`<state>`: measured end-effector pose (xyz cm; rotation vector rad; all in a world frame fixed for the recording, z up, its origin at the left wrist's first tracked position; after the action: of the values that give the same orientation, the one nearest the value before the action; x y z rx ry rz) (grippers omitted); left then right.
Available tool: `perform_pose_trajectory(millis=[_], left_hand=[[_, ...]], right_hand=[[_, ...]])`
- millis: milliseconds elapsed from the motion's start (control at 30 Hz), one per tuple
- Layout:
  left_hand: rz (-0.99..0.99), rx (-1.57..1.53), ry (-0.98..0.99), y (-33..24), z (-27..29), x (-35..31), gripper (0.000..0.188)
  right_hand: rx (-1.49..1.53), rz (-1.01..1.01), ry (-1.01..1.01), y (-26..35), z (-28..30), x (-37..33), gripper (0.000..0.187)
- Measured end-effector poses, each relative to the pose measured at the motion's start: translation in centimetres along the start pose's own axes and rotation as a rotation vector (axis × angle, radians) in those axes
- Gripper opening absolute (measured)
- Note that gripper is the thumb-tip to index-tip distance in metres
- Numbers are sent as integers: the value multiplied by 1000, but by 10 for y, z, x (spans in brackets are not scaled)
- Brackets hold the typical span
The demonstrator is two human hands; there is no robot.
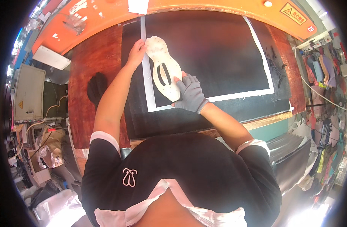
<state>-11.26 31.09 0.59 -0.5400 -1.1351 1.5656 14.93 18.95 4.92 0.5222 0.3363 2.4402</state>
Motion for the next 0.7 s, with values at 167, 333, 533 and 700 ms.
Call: perform_pose_trajectory(millis=[167, 333, 533, 700], left_hand=[[36, 411, -39, 12, -9, 14, 43], [87, 105, 4, 21, -12, 30, 42], [111, 31, 15, 16, -26, 29, 36], [122, 67, 94, 12, -50, 32, 32]], right_hand=[[75, -26, -74, -2, 8, 7, 92], [83, 5, -128, 1, 17, 4, 85], [161, 115, -291, 14, 36, -4, 79], [127, 61, -280, 12, 27, -6, 78]])
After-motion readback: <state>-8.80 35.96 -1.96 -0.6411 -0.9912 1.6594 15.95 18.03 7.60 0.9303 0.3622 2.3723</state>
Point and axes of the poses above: each hand's wrist, its own x-axis towards the middle knuckle, its own z-axis out of the back of the hand, y = z × x, the point moved 9 cm from there along x, towards the middle knuckle, and after that the axes turned 2 degrees about x, right-handed, at the moved point
